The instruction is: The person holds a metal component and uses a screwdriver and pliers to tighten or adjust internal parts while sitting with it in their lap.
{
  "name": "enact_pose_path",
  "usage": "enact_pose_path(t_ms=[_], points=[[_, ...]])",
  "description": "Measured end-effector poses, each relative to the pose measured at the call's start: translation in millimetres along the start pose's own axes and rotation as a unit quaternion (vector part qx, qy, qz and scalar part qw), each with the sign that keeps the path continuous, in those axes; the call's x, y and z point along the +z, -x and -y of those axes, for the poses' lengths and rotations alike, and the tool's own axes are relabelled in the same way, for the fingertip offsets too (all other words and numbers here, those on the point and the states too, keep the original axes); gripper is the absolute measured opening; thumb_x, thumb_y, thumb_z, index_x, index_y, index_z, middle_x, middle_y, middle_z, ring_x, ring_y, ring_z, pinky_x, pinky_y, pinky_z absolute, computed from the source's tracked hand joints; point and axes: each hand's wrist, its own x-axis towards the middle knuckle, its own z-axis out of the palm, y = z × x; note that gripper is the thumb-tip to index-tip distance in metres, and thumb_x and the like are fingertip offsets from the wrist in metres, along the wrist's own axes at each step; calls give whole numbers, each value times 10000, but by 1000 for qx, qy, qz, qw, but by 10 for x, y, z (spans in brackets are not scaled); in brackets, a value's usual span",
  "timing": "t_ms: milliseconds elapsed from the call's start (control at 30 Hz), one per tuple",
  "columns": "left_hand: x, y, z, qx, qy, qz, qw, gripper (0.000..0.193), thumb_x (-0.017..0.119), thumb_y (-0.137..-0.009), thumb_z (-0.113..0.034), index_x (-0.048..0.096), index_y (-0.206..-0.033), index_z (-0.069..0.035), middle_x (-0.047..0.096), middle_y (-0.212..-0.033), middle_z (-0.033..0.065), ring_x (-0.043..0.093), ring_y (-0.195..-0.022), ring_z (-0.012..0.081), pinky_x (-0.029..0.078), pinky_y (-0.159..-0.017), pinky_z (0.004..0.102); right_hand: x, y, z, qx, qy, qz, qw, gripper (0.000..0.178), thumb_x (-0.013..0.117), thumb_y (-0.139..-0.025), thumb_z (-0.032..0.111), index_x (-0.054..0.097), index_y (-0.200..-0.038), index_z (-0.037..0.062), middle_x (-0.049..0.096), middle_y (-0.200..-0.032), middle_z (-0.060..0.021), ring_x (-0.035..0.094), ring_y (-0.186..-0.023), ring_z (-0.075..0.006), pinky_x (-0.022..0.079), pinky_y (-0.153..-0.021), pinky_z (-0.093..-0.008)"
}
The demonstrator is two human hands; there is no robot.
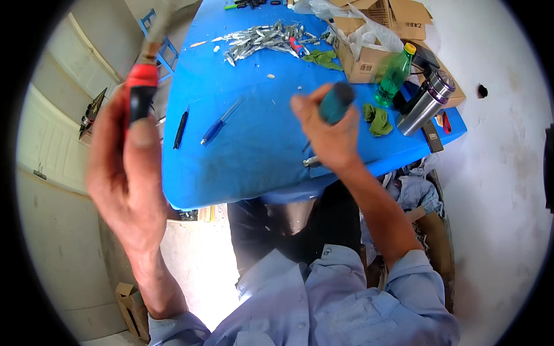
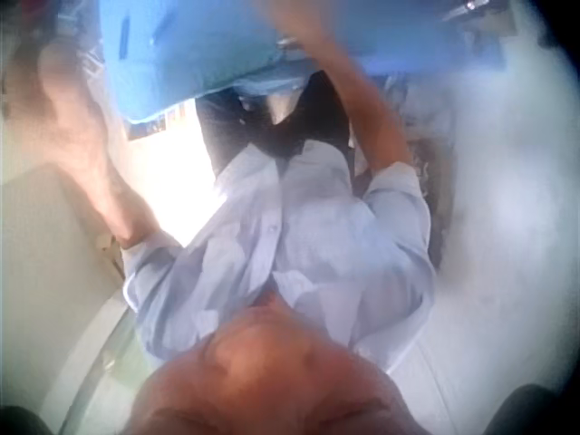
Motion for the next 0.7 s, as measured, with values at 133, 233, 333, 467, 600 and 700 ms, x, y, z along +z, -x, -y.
enact_pose_path(t_ms=[133,233,333,467,600,700], points=[[117,237,381,-23,6,63,998,493,689,-1024,-355,647,-1307,47,634,-951,17,566,-817,85,461,-719,236,-184,-282,304,-82,-120,1,989,201,761,-980,133,579,-917,78,550,-684,24,497,-539,-60,383,-473,-237],[282,598,702,-103,77,90,988,434,713,-1016,-264,643,-1270,81,640,-941,6,572,-791,67,462,-685,215,-285,-224,300,-25,-194,2,981,243,798,-957,156,581,-878,81,571,-663,39,529,-551,-40,403,-485,-214],[461,870,990,-129,15,147,980,367,694,-995,-172,650,-1270,66,673,-972,54,599,-830,89,492,-731,241,-359,-95,117,17,-195,6,981,237,787,-962,144,571,-883,88,562,-660,38,504,-531,-33,365,-453,-211],[638,1206,1331,-145,24,167,975,399,704,-970,-206,658,-1268,56,674,-977,95,615,-839,127,500,-760,260,-323,-57,-17,33,-193,27,980,208,760,-972,115,557,-943,84,558,-682,28,488,-525,-36,349,-446,-213],[767,1356,1498,-177,23,181,967,442,735,-916,-175,645,-1269,76,689,-1006,141,646,-867,181,525,-788,296,-248,-85,-72,42,-205,48,977,188,721,-980,65,535,-1005,73,552,-711,17,458,-515,-38,323,-438,-221],[807,1385,1520,-155,-28,188,969,440,765,-892,-141,633,-1253,72,691,-1046,189,688,-827,259,555,-741,347,-214,-104,-107,43,-195,76,977,182,685,-986,29,510,-1014,66,529,-704,13,420,-505,-39,296,-434,-230]])
